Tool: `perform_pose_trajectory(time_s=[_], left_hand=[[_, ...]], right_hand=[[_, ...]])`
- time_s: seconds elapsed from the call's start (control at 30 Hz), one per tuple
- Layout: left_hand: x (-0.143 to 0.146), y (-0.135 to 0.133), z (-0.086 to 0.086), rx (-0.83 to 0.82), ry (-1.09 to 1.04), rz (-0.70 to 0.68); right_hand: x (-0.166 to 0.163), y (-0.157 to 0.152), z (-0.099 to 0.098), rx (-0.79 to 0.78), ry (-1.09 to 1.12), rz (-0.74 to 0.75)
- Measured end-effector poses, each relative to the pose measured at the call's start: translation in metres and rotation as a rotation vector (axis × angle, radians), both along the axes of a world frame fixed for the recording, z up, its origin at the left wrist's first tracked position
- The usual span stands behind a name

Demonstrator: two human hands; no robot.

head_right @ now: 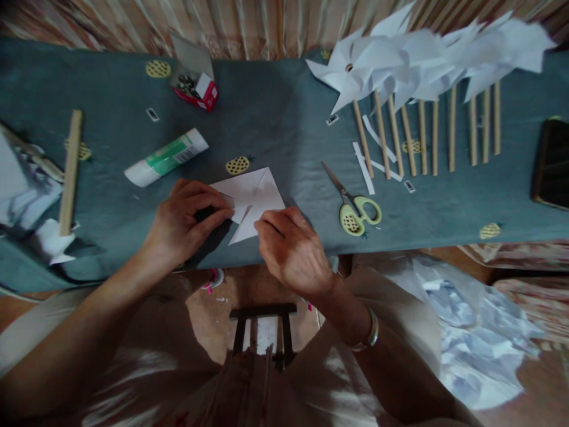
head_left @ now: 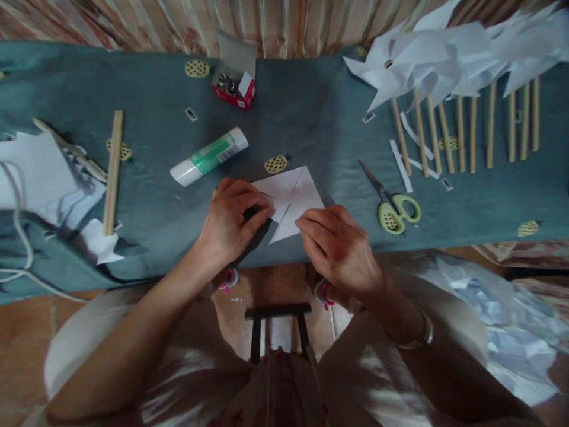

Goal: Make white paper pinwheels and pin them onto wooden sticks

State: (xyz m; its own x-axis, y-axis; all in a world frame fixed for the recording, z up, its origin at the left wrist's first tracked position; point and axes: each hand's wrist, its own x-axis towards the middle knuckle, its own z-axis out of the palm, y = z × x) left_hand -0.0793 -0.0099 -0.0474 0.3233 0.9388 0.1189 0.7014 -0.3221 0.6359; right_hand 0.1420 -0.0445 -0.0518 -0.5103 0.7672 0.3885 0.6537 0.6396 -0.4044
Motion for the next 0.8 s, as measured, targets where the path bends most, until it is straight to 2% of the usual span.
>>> perform_pose_trajectory(time_s=[0.3, 0.53, 0.8], left_hand=[[-0.0006, 0.0012, -0.0032, 0.045, 0.098, 0.000], [0.0010, 0.0007, -0.0021, 0.036, 0.062, 0.011], [0.0000, 0.0027, -0.0012, 0.043, 0.107, -0.024]], right_hand=[[-0.0015, 0.0005, 0.0029, 0.003, -0.004, -0.009], [-0.0023, 0.0001, 0.0030, 0.002, 0.001, -0.018], [-0.0037, 0.0001, -0.0065, -0.021, 0.010, -0.101]])
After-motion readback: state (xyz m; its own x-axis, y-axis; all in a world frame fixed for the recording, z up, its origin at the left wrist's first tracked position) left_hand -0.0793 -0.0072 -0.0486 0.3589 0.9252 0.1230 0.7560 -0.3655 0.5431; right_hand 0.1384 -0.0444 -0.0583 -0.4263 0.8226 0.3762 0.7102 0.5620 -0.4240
